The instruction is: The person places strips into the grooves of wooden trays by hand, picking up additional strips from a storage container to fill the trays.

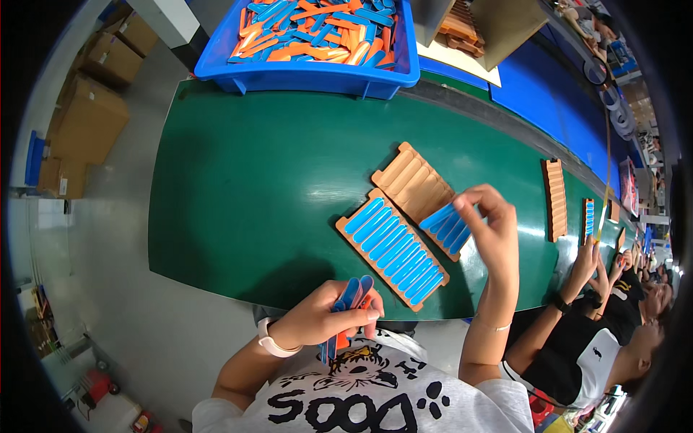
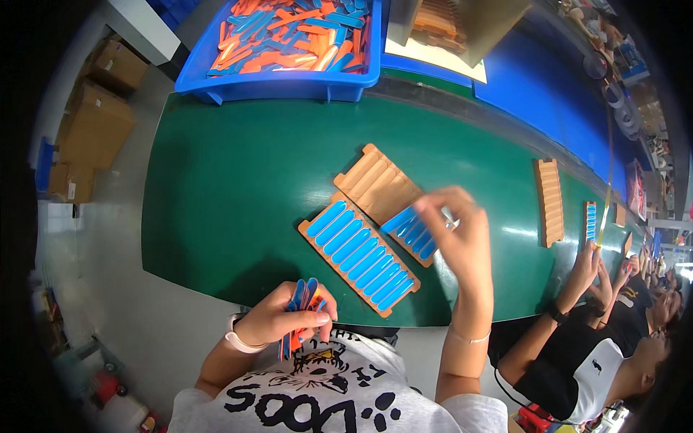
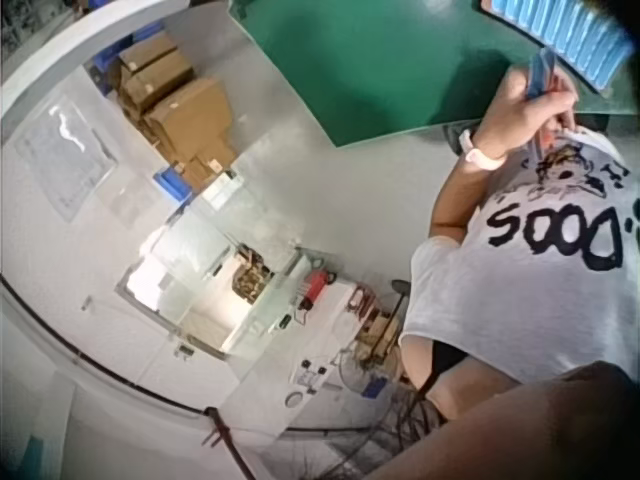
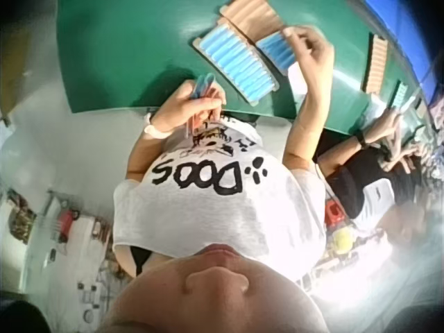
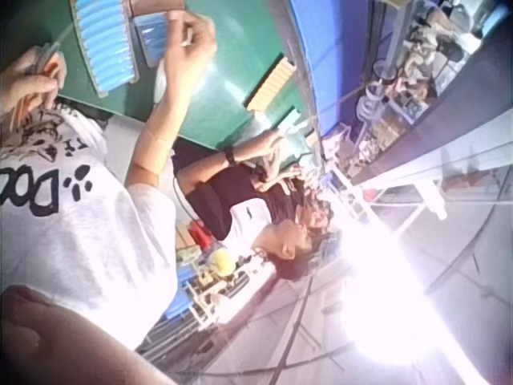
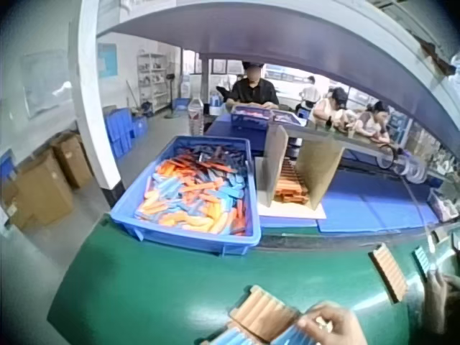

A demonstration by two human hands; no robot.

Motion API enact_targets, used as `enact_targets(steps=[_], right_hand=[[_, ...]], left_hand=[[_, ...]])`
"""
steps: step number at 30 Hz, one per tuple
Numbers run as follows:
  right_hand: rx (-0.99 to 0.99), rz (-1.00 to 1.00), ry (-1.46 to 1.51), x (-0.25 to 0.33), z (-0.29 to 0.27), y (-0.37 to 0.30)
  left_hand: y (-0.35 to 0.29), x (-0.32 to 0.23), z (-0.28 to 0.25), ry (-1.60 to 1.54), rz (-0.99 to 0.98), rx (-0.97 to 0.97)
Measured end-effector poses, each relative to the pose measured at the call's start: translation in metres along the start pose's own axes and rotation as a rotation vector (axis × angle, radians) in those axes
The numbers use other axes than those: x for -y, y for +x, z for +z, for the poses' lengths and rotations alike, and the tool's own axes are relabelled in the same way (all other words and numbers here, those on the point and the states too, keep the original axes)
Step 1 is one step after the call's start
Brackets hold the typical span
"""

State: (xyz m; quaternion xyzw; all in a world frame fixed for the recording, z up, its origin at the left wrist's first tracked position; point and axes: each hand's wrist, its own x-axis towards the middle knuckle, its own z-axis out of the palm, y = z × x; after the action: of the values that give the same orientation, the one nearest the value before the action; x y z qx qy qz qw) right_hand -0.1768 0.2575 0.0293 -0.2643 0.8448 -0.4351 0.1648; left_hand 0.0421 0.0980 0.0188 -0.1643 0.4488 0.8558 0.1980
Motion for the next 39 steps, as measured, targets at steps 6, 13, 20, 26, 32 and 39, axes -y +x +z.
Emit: enact_targets(steps=[6,13,20,26,32,39], right_hand=[[-0.063,0.157,0.067,-0.024,0.002,0.019],[-0.165,-0.146,-0.257,-0.025,0.021,0.012],[0.168,-0.315,0.088,0.033,0.028,-0.024],[0.509,-0.216,0.286,0.045,0.052,-0.044],[0.415,0.131,0.780,0.029,0.046,-0.049],[0.459,0.173,0.906,0.042,0.069,-0.069]], left_hand=[[-0.002,-0.001,-0.004,-0.015,0.016,-0.013],[-0.002,-0.001,-0.007,-0.222,0.025,0.016],[-0.001,0.000,-0.006,-0.392,0.073,0.099],[-0.001,0.003,-0.005,-0.448,0.051,0.103],[-0.003,0.015,0.000,-0.483,0.066,-0.028],[-0.001,0.017,0.005,-0.390,0.124,-0.028]])
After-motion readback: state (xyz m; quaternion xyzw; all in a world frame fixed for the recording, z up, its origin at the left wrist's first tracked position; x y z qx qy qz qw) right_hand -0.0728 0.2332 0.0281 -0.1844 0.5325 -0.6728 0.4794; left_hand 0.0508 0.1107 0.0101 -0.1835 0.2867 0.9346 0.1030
